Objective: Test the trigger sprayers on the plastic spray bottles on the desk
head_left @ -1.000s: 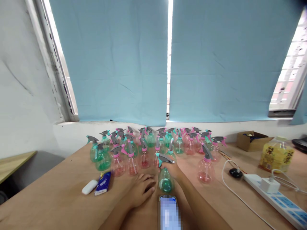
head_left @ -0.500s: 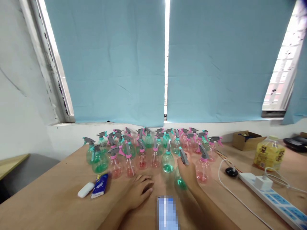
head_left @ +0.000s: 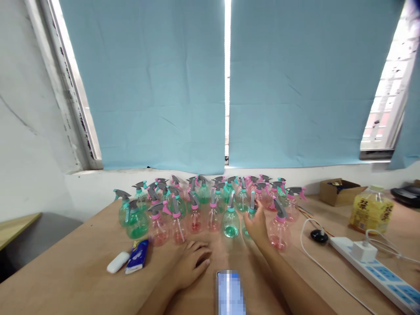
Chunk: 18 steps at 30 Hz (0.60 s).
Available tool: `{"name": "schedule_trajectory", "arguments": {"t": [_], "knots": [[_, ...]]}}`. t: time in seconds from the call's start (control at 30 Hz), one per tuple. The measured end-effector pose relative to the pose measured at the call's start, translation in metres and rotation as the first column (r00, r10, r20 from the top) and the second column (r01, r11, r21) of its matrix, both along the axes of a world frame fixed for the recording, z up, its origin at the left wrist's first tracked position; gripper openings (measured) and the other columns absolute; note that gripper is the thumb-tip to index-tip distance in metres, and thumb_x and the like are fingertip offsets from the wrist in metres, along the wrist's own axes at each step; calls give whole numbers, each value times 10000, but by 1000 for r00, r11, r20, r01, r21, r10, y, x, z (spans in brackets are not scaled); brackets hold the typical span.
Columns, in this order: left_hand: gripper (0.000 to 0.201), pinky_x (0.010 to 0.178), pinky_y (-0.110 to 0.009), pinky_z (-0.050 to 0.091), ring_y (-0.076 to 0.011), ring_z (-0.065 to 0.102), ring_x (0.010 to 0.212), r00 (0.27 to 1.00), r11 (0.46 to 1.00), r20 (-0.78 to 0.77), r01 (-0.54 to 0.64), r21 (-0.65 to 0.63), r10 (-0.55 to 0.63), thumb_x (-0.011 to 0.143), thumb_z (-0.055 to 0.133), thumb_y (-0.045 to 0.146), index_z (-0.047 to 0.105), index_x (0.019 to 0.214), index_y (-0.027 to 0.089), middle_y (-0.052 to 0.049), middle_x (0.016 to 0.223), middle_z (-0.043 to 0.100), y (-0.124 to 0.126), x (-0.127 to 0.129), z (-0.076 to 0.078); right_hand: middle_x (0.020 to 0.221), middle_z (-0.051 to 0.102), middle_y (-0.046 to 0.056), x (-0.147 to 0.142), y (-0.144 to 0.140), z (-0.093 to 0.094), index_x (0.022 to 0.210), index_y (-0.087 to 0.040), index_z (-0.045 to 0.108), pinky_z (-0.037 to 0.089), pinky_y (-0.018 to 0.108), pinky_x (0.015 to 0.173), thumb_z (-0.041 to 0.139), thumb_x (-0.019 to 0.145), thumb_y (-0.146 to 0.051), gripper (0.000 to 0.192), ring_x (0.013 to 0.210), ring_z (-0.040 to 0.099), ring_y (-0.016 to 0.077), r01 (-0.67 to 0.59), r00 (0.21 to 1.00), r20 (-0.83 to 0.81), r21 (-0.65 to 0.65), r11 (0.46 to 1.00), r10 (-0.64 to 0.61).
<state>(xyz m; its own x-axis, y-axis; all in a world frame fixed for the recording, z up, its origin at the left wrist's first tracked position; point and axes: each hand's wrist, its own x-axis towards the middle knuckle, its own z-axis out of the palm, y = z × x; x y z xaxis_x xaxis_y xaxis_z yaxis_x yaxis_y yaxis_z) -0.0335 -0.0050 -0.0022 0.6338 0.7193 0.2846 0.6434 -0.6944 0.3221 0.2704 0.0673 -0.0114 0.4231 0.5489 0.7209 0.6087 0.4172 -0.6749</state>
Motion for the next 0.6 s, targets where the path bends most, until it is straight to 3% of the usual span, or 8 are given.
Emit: {"name": "schedule_trajectory", "arguments": {"t": [0.1,0.17,0.27,0.4,0.5,0.6], "knots": [[324,1041,-439,417,-263,517,1196,1000,1000,14,8,9,-8,973,506,408,637,1255,314,-45,1309,604,-1,0,1,1405,431,229,-1,-9,0,1452,-113,274,366,544,1081,572,850,-363,716,1311,434,339,-47,999,-7,42,998,48],[318,1041,-433,417,-262,514,1202,1000,1000,21,6,13,-6,974,507,406,638,1250,317,-42,1313,603,-1,0,0,1473,356,227,-3,-20,10,1481,-128,230,322,559,1118,581,858,-374,756,1376,367,340,-58,998,1,66,996,58],[308,1044,-428,412,-257,508,1209,1000,1000,18,-3,7,3,975,512,400,636,1245,321,-36,1317,600,0,-1,-2,1498,351,189,0,-38,41,1485,-161,253,303,543,1142,538,883,-347,692,1403,351,313,-67,997,32,141,988,64],[321,1048,-429,405,-254,509,1205,1000,1000,7,-1,2,1,970,522,404,623,1264,322,-34,1325,596,0,-1,-2,1474,410,176,26,-49,87,1444,-141,342,281,505,1157,486,893,-312,594,1418,334,294,97,985,117,218,971,-125],[322,1059,-429,398,-253,506,1213,1000,1000,3,-8,-2,8,969,520,411,627,1261,324,-29,1325,596,-1,0,-1,1401,485,216,58,-46,97,1393,-95,418,334,507,1097,521,857,-354,604,1359,399,352,294,934,208,25,956,-292],[317,1059,-435,398,-257,497,1221,1000,1000,7,-5,-6,5,975,508,406,632,1252,312,-39,1331,590,-1,0,-1,1176,646,180,87,-40,86,1356,-145,469,463,442,865,528,854,-398,566,1045,625,339,308,933,292,-336,890,-212]]}}
